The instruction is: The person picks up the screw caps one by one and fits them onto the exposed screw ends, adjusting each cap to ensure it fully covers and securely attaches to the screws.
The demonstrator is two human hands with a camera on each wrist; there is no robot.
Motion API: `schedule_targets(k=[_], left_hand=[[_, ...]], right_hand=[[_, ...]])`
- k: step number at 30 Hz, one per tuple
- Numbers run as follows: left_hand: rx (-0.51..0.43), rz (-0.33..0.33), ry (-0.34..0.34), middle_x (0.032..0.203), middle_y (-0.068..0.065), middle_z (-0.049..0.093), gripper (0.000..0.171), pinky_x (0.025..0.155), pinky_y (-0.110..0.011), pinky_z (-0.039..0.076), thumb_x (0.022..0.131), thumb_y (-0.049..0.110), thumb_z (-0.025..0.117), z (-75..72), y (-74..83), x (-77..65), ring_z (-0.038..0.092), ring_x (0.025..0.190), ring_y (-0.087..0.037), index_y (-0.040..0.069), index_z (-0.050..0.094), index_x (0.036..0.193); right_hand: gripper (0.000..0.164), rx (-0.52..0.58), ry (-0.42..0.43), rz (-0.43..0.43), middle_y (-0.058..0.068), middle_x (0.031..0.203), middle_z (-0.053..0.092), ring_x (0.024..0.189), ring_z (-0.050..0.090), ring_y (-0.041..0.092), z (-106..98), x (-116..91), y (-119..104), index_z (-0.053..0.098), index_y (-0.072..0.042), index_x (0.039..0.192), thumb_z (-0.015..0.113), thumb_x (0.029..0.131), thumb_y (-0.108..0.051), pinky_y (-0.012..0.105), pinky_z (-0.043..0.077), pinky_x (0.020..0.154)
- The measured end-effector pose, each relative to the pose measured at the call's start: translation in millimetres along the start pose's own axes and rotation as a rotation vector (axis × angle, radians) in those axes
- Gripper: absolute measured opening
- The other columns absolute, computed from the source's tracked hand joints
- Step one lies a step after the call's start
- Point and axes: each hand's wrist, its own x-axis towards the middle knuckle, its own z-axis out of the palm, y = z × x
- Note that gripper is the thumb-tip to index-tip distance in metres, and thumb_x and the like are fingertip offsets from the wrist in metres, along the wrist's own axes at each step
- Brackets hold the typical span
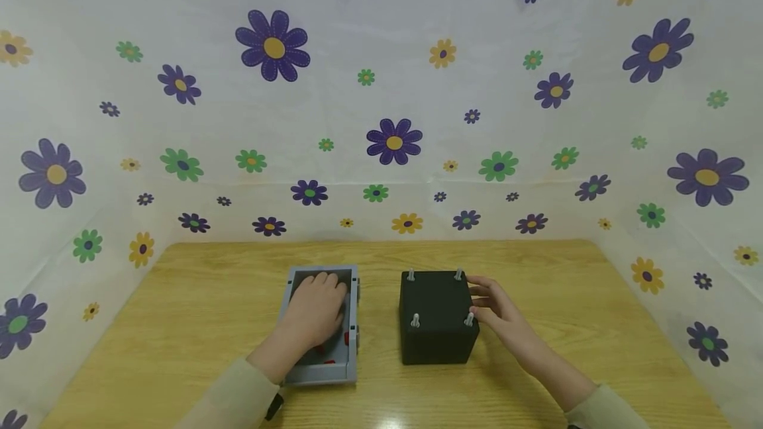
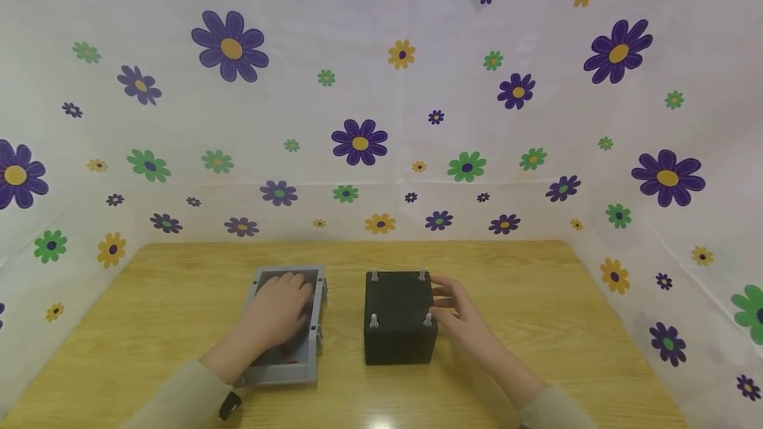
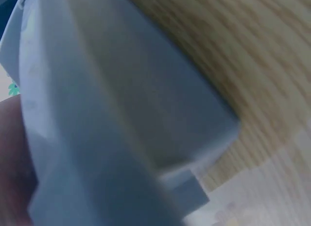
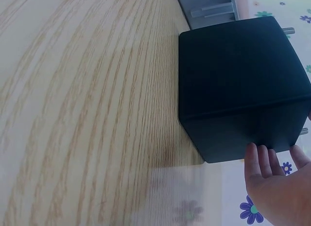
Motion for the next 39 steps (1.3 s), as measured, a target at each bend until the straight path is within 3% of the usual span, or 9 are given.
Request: schedule_targets(k=[10,19,26,39], left_hand=[[-0.015,0.000,0.026,0.107,-0.016,0.067,0.030,0.091,-0.049,0.056,0.095,0.022,0.077,-4.5,-1.1,-2.4,0.065,0.104,-0.033,0.000,0.070,0.114],[-0.004,0.006,0.058,0.111,-0.016,0.069,0.030,0.100,-0.050,0.057,0.096,0.022,0.077,-15.6,-2.8,-4.7,0.067,0.111,-0.033,0.001,0.070,0.116],[0.004,0.010,0.110,0.108,-0.014,0.070,0.028,0.096,-0.047,0.058,0.094,0.022,0.079,-22.3,-2.9,-3.3,0.067,0.104,-0.030,0.003,0.071,0.113],[0.017,0.032,0.133,0.108,-0.012,0.069,0.026,0.099,-0.046,0.057,0.097,0.019,0.071,-35.6,0.8,1.1,0.066,0.105,-0.029,0.003,0.071,0.117]], right_hand=[[0.051,0.006,0.010,0.031,0.028,0.154,0.046,0.132,0.053,0.032,0.7,0.5,1.1,0.037,-0.003,0.159,0.052,0.111,-0.013,0.020,0.053,0.098],[0.052,0.003,0.000,0.043,0.029,0.155,0.044,0.133,0.052,0.033,0.5,0.6,-0.1,0.036,-0.002,0.159,0.052,0.111,-0.014,0.021,0.053,0.099],[0.052,0.002,-0.003,0.044,0.029,0.155,0.044,0.134,0.051,0.033,0.1,0.5,-0.3,0.035,-0.003,0.160,0.051,0.111,-0.014,0.021,0.053,0.099],[0.053,0.009,-0.010,0.048,0.029,0.156,0.043,0.131,0.052,0.027,-0.7,1.3,0.4,0.035,-0.004,0.160,0.051,0.112,-0.015,0.020,0.052,0.100]])
